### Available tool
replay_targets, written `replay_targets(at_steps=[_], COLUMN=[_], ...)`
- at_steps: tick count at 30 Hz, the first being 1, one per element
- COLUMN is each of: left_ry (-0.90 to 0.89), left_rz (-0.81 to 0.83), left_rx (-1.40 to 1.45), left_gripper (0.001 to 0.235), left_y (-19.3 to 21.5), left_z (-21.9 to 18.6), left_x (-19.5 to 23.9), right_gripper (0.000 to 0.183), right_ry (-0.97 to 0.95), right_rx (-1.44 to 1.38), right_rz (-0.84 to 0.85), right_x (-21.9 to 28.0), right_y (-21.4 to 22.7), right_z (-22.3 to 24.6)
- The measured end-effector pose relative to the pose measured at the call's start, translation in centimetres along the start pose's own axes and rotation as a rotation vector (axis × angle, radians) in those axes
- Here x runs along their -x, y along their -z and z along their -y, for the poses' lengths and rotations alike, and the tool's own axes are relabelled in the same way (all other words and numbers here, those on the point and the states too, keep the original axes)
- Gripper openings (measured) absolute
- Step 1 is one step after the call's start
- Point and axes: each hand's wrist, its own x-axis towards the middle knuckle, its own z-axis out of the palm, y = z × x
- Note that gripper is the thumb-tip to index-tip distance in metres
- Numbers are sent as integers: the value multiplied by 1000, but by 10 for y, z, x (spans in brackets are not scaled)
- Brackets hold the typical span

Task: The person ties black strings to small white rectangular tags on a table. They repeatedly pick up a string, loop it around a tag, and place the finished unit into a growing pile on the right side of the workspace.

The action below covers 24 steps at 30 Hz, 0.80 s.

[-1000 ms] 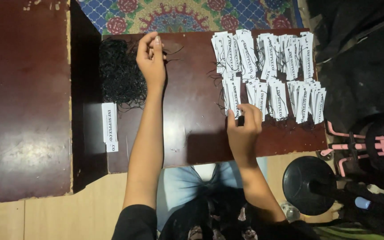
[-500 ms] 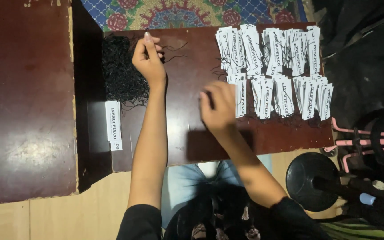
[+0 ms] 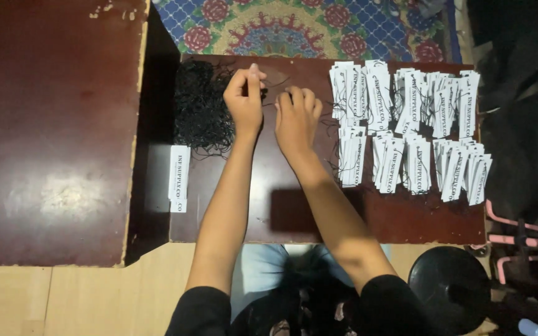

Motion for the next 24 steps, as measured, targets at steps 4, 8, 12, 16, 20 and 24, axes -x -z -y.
replay_targets(at_steps=[4,8,12,16,20,24], left_ry=[-57,-83,-110,-110,-70,-38], left_rz=[114,230,343,389,397,365], left_rx=[-50,-117,-294,-330,-375,-296], left_gripper=[25,31,49,54,51,40], left_y=[1,0,2,1,0,2], left_z=[-13,-8,-20,-35,-36,-31], left_x=[5,13,16,14,16,13], right_gripper=[5,9,22,23,12,13], right_ry=[-20,-44,-84,-11,-7,-7], right_rx=[18,-43,-249,-408,-490,-585], right_rz=[13,-29,-124,-218,-310,-255], right_x=[-2,-7,-13,-17,-21,-21], right_y=[-1,9,24,21,29,28], right_z=[3,7,11,6,10,11])
